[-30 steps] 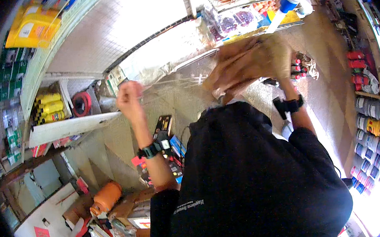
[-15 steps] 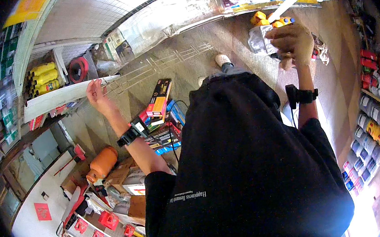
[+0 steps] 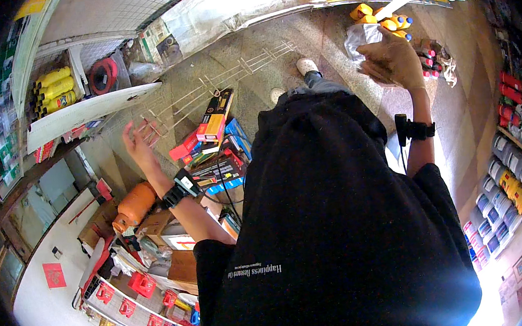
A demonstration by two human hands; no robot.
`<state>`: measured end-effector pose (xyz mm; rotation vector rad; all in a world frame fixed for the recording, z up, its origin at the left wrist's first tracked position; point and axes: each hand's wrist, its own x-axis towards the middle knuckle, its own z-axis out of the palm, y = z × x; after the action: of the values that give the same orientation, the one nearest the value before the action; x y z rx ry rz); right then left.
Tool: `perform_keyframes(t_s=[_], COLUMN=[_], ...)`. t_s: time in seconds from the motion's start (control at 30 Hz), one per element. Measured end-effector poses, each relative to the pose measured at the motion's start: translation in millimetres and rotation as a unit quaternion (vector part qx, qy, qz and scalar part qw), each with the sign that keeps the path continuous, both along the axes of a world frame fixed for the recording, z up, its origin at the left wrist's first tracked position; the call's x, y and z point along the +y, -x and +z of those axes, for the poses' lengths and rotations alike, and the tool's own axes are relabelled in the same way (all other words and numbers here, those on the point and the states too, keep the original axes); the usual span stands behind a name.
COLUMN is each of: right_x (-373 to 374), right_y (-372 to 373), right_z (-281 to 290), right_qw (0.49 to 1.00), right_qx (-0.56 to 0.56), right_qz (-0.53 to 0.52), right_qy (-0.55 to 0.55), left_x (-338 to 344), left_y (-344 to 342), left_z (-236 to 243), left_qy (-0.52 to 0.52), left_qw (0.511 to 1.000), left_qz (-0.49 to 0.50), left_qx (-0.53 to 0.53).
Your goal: The person places a metal rack into a brown paper bag by hand.
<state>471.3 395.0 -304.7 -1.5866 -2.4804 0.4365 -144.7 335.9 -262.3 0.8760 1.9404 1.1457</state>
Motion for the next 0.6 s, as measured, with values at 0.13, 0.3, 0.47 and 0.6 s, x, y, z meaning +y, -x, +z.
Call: perform_keyframes(t_s=[0.13,0.3,0.47,0.6], right_x=[3.4,2.3,9.8,37.9], right_y=[10.3,20.6,-0.8,-17.8], right_z=[24.4,26.2,17.4,-18.1], right_qw=[0.992,0.964,0.854,0.895], right_qx=[-0.007,0.175,0.334,0.318], right_qz=[0.105,-0.056,-0.120,0.093], right_qy=[-0.064,0.194,0.381,0.299], left_x=[-4.3,-9.5,-25.8,-22.5], left_y=[-14.4,-18.4,-45.6,-62.0], left_z=[5.5,3.1,18.6,22.3], left_qy=[-0.013,0.004,-0.017,-0.020], left_qw=[0.999,0.988,0.975,0.967], left_qz=[-0.007,-0.038,-0.079,-0.064], left_qx=[-0.038,-0.151,-0.206,-0.246])
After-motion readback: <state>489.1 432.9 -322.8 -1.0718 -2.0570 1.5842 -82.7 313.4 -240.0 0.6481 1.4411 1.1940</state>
